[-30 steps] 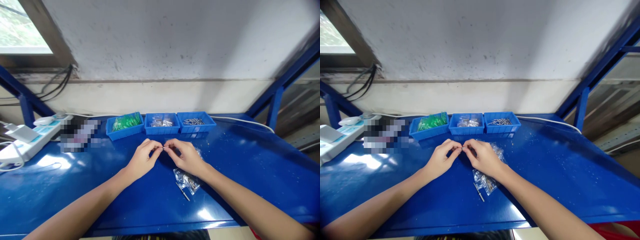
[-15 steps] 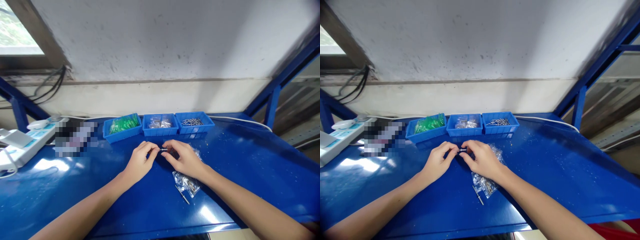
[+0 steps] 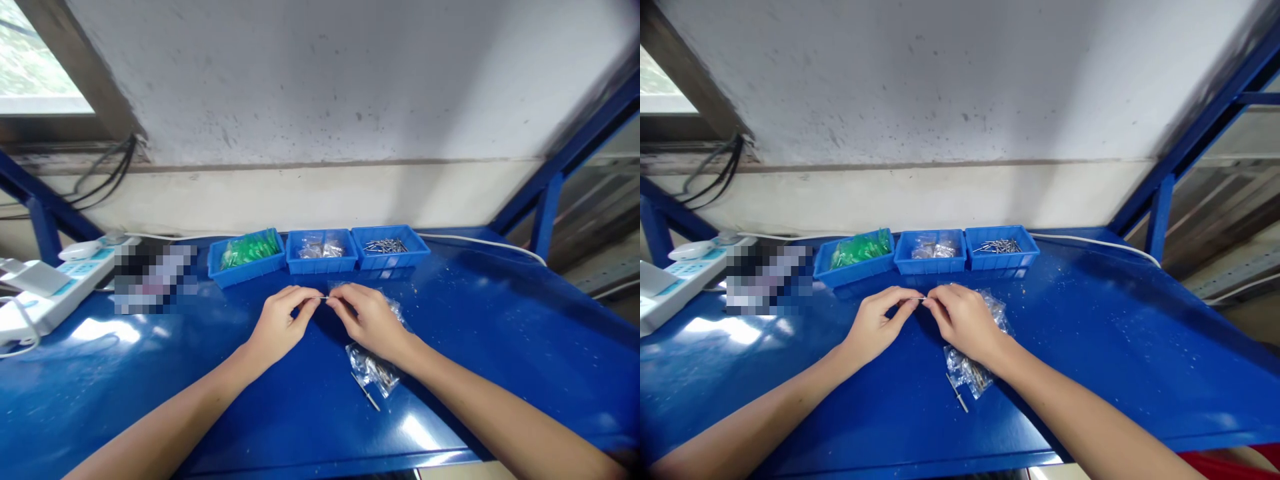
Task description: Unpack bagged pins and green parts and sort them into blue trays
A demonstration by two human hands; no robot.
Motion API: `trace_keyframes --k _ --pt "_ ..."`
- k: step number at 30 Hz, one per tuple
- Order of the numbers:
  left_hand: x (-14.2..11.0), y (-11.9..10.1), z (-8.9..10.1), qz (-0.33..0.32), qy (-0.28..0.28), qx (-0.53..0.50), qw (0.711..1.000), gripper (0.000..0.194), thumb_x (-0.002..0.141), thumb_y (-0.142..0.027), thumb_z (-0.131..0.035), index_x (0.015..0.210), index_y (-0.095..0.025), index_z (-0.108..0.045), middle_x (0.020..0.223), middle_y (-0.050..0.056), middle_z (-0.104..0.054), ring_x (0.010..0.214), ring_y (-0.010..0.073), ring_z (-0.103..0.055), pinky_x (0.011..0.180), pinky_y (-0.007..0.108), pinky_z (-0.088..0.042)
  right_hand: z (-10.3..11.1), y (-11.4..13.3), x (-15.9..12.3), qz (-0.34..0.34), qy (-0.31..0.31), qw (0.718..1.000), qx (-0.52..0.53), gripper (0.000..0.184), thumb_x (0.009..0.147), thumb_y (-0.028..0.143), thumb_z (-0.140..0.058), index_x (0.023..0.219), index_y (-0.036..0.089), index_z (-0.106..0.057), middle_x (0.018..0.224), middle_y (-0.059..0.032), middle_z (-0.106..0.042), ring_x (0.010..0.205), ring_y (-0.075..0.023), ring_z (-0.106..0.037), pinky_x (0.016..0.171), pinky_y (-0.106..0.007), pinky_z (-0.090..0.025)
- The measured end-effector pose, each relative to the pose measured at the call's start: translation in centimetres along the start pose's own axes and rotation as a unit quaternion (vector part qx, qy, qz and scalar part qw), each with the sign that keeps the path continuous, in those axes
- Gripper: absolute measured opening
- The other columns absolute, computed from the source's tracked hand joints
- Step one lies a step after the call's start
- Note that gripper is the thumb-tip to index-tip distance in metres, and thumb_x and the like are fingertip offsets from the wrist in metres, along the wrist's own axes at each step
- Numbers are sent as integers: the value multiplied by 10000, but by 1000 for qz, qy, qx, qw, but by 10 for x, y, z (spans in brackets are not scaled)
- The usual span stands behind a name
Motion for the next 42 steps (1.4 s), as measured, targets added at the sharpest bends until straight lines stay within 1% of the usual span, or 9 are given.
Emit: trace_keyframes --k 6,9,13,17,20,23,27,36,42 --pt "0 0 0 -12 40 -4 999 194 917 -233 -451 883 -181 -635 735 17 -652 693 136 -611 691 256 -468 6 -1 1 -2 11 1000 -7 220 927 273 -427 928 173 -623 801 -45 -658 743 -158 -586 698 -286 -436" --pt "0 3 0 -19 71 -20 997 214 928 -241 -428 891 -173 -628 707 16 -634 680 134 -596 678 256 -469 13 2 2 56 21 998 -20 230 922 262 -425 908 165 -633 762 -39 -636 694 -144 -559 670 -284 -427" --pt "-1 -8 1 -18 108 5 994 253 929 -304 -422 1084 -193 -589 957 64 -648 915 191 -580 855 353 -464 34 -3 7 138 -36 987 -80 244 884 253 -461 714 171 -615 636 -26 -582 604 -138 -512 610 -286 -404" --pt "-8 -44 -11 -81 211 72 972 707 791 -568 -548 1387 -247 -343 1427 119 -360 1307 336 -301 1049 546 -286 72 -42 14 -23 -208 957 -200 229 883 323 -465 801 170 -614 679 -44 -601 630 -167 -544 629 -305 -421" --pt "-10 -72 -36 -166 279 101 940 893 684 -725 -529 1429 -317 -253 1535 106 -119 1371 443 -64 1029 700 -87 87 -75 14 -153 -194 930 -273 393 813 484 -542 1007 148 -597 786 -87 -644 740 -247 -588 655 -355 -436" --pt "0 -77 -67 -198 306 115 924 868 709 -743 -468 1438 -353 -202 1544 104 -58 1369 460 36 971 761 -17 86 -85 13 -160 -184 939 -243 383 842 465 -507 1037 146 -587 833 -104 -650 837 -271 -592 727 -380 -446" --pt "24 -53 -84 -132 314 152 928 794 749 -749 -389 1416 -331 -287 1532 117 -141 1368 463 -35 962 766 -18 68 -69 13 -83 -152 973 -151 287 887 388 -457 996 167 -604 841 -88 -650 861 -243 -584 777 -374 -446" --pt "7 -17 -29 -78 287 198 934 517 898 -527 -391 1380 -348 -347 1464 46 -352 1356 321 -256 1074 604 -164 37 -34 7 1 38 997 -64 278 911 350 -436 974 169 -636 833 -47 -659 796 -168 -584 741 -305 -450" --pt "11 -16 12 -13 141 131 981 320 959 -243 -320 1227 -238 -494 1236 51 -568 1169 209 -476 1018 446 -331 33 -26 6 1 65 997 -29 284 900 365 -450 942 150 -631 792 -50 -635 773 -169 -555 724 -320 -429"
Point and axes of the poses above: each hand's wrist, its own x-axis towards the middle knuckle, its own z-axis out of the back of the hand, y = z × x, the point moved 2 cm from there along x, towards the middle knuckle
